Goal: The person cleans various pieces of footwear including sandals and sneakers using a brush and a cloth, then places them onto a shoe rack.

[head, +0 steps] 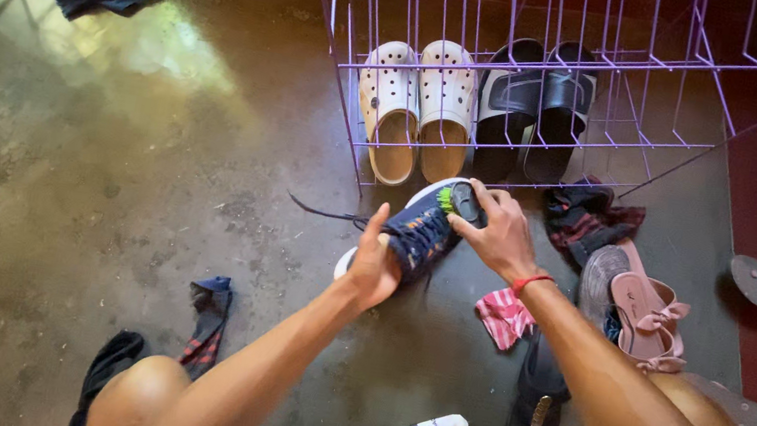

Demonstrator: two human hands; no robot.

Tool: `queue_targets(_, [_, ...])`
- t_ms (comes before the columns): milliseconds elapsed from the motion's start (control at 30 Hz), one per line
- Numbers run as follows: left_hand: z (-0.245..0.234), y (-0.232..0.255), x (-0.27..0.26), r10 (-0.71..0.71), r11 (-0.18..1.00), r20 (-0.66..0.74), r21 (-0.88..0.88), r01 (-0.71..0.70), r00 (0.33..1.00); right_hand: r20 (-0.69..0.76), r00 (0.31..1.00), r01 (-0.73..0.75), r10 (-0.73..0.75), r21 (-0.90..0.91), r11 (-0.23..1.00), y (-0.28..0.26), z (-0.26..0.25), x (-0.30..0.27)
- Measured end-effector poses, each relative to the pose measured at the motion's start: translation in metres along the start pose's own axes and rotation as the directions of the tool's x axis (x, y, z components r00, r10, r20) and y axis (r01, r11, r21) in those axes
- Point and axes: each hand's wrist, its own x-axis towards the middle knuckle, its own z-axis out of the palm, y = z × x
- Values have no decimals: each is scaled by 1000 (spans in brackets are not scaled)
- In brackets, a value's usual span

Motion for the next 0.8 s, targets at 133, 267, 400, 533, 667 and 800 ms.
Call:
queue_targets(133, [-8, -23, 28, -53, 999, -157, 0, 54, 986, 35, 981, -194, 191, 160, 968, -17, 25, 0])
queue_targets(267, [-14, -27, 20, -2, 1000, -177, -9, 1, 984, -2, 1000, -24, 25, 247, 969, -32, 45, -16])
queue_targets(400, [-10, -28, -4, 90, 994, -201, -35, -99, 975, 32, 999, 27, -33, 168, 985, -30, 54, -36])
queue_targets(533, [-5, -38, -17, 5, 994, -247, -100, -31, 969, 66, 966, -251, 249, 24, 968, -19, 44, -38])
queue_targets(667, [-1, -56, -4, -10, 986, -326, -158, -44, 945, 49, 857, -516, 514, 75, 853, -24, 56, -48])
queue_targets(800, [6, -57, -11, 68, 976, -160, -193, -99, 985, 20, 913, -403, 408, 208, 891, -20, 72, -89])
